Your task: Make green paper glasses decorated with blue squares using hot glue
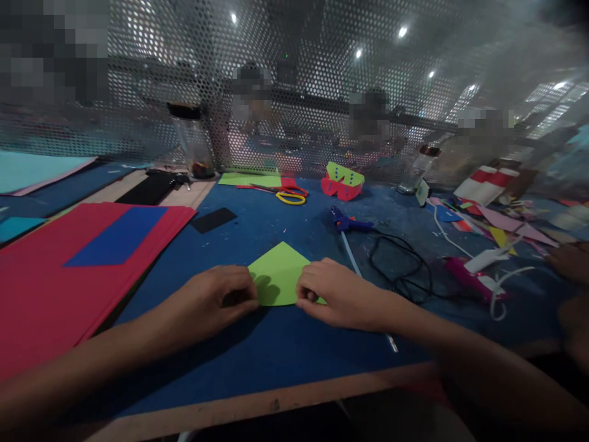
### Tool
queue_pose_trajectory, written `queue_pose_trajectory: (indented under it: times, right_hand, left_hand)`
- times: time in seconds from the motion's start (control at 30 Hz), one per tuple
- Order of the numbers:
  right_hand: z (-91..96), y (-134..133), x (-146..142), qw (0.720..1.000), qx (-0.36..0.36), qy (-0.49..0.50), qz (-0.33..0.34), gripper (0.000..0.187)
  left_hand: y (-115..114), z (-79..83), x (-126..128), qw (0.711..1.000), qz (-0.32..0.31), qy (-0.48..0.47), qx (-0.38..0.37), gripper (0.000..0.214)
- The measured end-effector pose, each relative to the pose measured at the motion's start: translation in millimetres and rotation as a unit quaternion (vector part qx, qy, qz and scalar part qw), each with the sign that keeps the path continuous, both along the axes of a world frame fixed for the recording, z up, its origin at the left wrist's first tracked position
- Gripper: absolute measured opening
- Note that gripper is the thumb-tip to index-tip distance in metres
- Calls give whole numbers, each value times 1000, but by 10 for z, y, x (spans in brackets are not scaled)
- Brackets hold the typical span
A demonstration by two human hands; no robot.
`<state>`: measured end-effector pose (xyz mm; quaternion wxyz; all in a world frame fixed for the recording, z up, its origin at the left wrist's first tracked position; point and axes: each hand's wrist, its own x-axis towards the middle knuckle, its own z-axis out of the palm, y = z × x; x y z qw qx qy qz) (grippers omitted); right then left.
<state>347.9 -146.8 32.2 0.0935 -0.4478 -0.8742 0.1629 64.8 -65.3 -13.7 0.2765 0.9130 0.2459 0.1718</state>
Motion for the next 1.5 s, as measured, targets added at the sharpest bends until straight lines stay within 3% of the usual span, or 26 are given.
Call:
queue_pose_trajectory:
  times: [0.53, 0.93, 1.5]
  right_hand:
    - [-84, 24, -65, 1000, 17, 16, -17, 19]
    - [-118, 29, -83, 999, 20, 23, -41, 19]
    - [-108, 21, -86, 998, 21, 19, -56, 22]
  left_hand:
    - [-69, 76, 73, 999, 25, 3, 46, 17]
    - [-93, -32, 125, 998, 42, 9, 54, 29]
    - [-81, -62, 133, 997, 46, 22, 63, 23]
